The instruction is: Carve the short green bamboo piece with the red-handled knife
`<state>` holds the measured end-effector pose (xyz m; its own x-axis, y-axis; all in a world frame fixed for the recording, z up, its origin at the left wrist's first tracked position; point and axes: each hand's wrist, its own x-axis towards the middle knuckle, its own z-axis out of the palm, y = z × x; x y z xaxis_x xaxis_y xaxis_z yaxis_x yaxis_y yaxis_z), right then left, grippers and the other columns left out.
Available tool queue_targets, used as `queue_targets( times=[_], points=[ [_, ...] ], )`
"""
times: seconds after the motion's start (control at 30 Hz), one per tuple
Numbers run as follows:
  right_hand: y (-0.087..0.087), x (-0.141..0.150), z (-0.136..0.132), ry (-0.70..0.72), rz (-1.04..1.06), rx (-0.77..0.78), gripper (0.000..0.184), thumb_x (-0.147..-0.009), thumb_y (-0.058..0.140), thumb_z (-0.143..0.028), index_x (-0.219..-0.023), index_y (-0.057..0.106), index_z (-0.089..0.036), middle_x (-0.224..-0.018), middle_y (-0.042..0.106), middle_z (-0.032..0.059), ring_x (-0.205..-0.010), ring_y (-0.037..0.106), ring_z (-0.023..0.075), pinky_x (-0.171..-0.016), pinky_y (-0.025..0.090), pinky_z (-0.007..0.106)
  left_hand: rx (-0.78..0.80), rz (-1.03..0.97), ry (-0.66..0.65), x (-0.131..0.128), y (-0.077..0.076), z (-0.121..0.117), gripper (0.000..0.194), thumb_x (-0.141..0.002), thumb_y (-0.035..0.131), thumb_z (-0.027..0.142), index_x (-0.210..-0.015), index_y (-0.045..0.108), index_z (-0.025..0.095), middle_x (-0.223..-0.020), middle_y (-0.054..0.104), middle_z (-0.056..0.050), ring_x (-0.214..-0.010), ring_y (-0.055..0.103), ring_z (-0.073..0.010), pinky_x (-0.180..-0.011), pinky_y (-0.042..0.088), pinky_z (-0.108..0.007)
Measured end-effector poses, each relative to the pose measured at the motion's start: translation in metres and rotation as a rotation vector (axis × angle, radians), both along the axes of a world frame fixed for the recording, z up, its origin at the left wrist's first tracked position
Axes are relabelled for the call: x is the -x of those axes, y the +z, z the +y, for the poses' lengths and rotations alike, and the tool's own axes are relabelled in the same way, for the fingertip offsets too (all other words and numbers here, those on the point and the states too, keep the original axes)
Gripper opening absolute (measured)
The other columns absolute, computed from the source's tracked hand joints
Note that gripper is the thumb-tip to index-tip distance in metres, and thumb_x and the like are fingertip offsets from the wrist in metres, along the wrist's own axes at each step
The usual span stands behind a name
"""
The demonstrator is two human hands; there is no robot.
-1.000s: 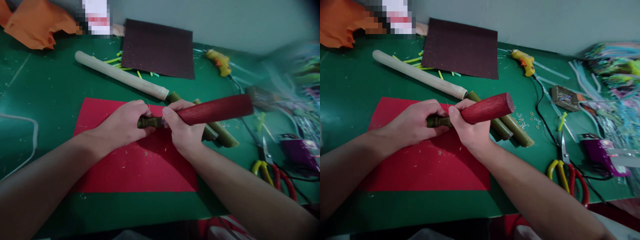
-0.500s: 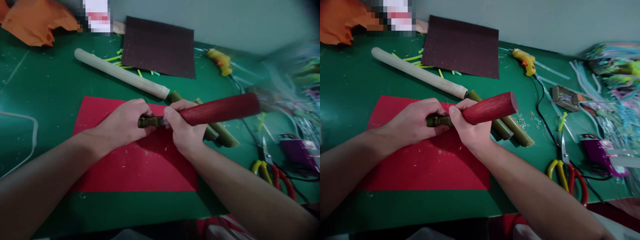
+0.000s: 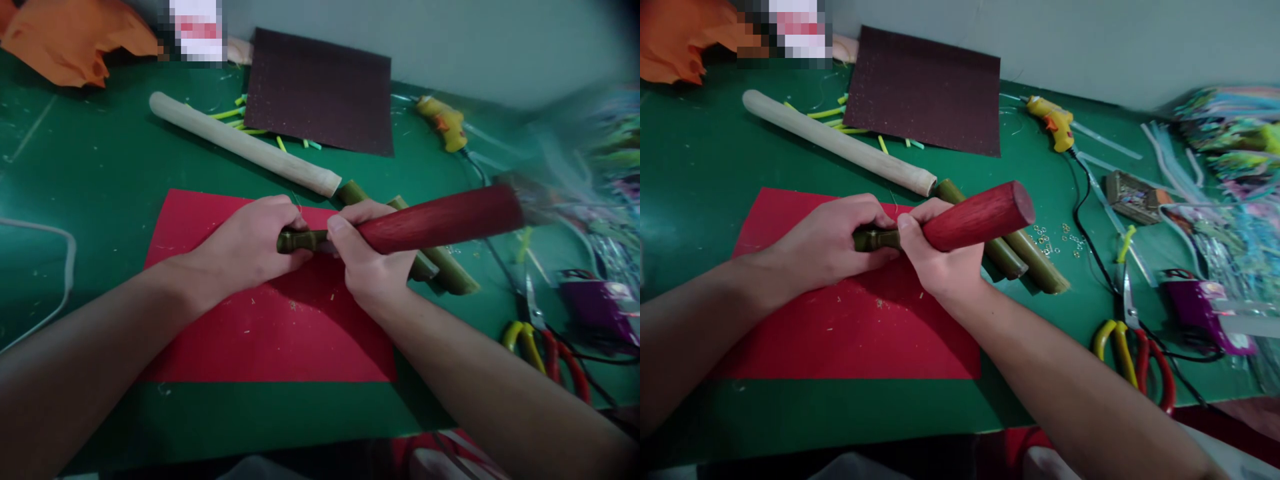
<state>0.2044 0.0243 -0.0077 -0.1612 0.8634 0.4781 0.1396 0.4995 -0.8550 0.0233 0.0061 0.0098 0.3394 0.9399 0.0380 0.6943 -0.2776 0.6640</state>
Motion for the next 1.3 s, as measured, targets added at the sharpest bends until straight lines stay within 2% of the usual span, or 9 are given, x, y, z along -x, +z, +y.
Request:
queue_targets(
  times=[0.13,0.3,0.4,0.53,0.73,0.97,1.17,1.3],
  points=[
    [-0.0013,-0.0010,0.0007,0.017,-0.008,0.013,0.021,-0.087,0.067,-0.026,-0.067,0.059,-0.027,-0.059,0.058,-0.0044,-0.048,0.049,0.0108,-0.047,0.044,0.029,0.000,0.006,0.004,-0.0002,-0.0002,0.0004,0.018,-0.084,0.072,0.033,-0.082,0.060,0.020,-0.086,0.060,-0.002,-0.076,0.054,-0.0173,-0.064,0.038,-0.031],
    [0.0011,-0.0042,0.0007,0.119,-0.050,-0.006,0.027,-0.088,0.067,-0.020,-0.063,0.057,-0.027,-0.059,0.058,-0.0042,-0.051,0.053,0.0117,-0.048,0.044,0.030,0.025,-0.006,0.011,0.0001,0.0009,0.0001,0.021,-0.084,0.074,0.034,-0.081,0.059,0.019,-0.088,0.060,-0.003,-0.076,0.054,-0.0168,-0.063,0.038,-0.031],
    [0.0028,-0.0047,0.0011,0.130,-0.094,-0.033,0.028,-0.089,0.070,-0.025,-0.064,0.056,-0.027,-0.059,0.058,-0.0037,-0.051,0.053,0.0125,-0.049,0.046,0.031,0.032,-0.019,0.015,0.0002,0.0017,0.0000,0.020,-0.083,0.075,0.034,-0.083,0.061,0.019,-0.088,0.061,-0.002,-0.076,0.055,-0.0170,-0.063,0.038,-0.031],
    [0.0032,-0.0032,-0.0002,0.118,-0.120,-0.035,0.028,-0.089,0.074,-0.033,-0.067,0.057,-0.027,-0.060,0.058,-0.0035,-0.052,0.052,0.0130,-0.051,0.047,0.033,0.041,0.003,0.030,-0.0002,0.0016,0.0001,0.019,-0.083,0.074,0.034,-0.085,0.062,0.019,-0.089,0.063,-0.003,-0.077,0.057,-0.0176,-0.063,0.039,-0.031],
    [0.0018,-0.0001,-0.0029,-0.016,-0.012,-0.041,0.023,-0.090,0.070,-0.026,-0.068,0.062,-0.026,-0.060,0.061,-0.0046,-0.052,0.054,0.0108,-0.053,0.049,0.029,0.007,-0.007,0.025,-0.0007,-0.0008,-0.0004,0.018,-0.085,0.073,0.035,-0.084,0.064,0.019,-0.088,0.062,-0.003,-0.078,0.057,-0.0177,-0.065,0.041,-0.031],
    [-0.0005,-0.0018,-0.0002,0.089,0.004,-0.030,0.026,-0.089,0.070,-0.023,-0.066,0.059,-0.028,-0.058,0.059,-0.0044,-0.049,0.055,0.0115,-0.046,0.046,0.027,0.020,0.012,0.015,-0.0011,0.0004,0.0006,0.021,-0.084,0.075,0.035,-0.081,0.061,0.019,-0.086,0.060,-0.003,-0.075,0.054,-0.0175,-0.063,0.038,-0.032],
    [0.0027,-0.0004,-0.0021,0.091,-0.030,-0.060,0.024,-0.085,0.067,-0.016,-0.065,0.061,-0.027,-0.057,0.061,-0.0049,-0.050,0.056,0.0110,-0.047,0.046,0.027,0.020,-0.001,0.020,-0.0019,0.0012,-0.0004,0.021,-0.085,0.074,0.034,-0.080,0.061,0.019,-0.086,0.059,-0.003,-0.075,0.054,-0.0171,-0.063,0.038,-0.032],
    [0.0024,0.0015,-0.0004,0.024,0.020,-0.052,0.021,-0.088,0.070,-0.019,-0.070,0.065,-0.026,-0.064,0.066,-0.0044,-0.056,0.062,0.0121,-0.053,0.052,0.028,0.014,-0.003,0.020,-0.0018,0.0022,-0.0002,0.020,-0.084,0.074,0.033,-0.080,0.061,0.018,-0.084,0.058,-0.002,-0.075,0.053,-0.0171,-0.063,0.038,-0.031]
  ],
)
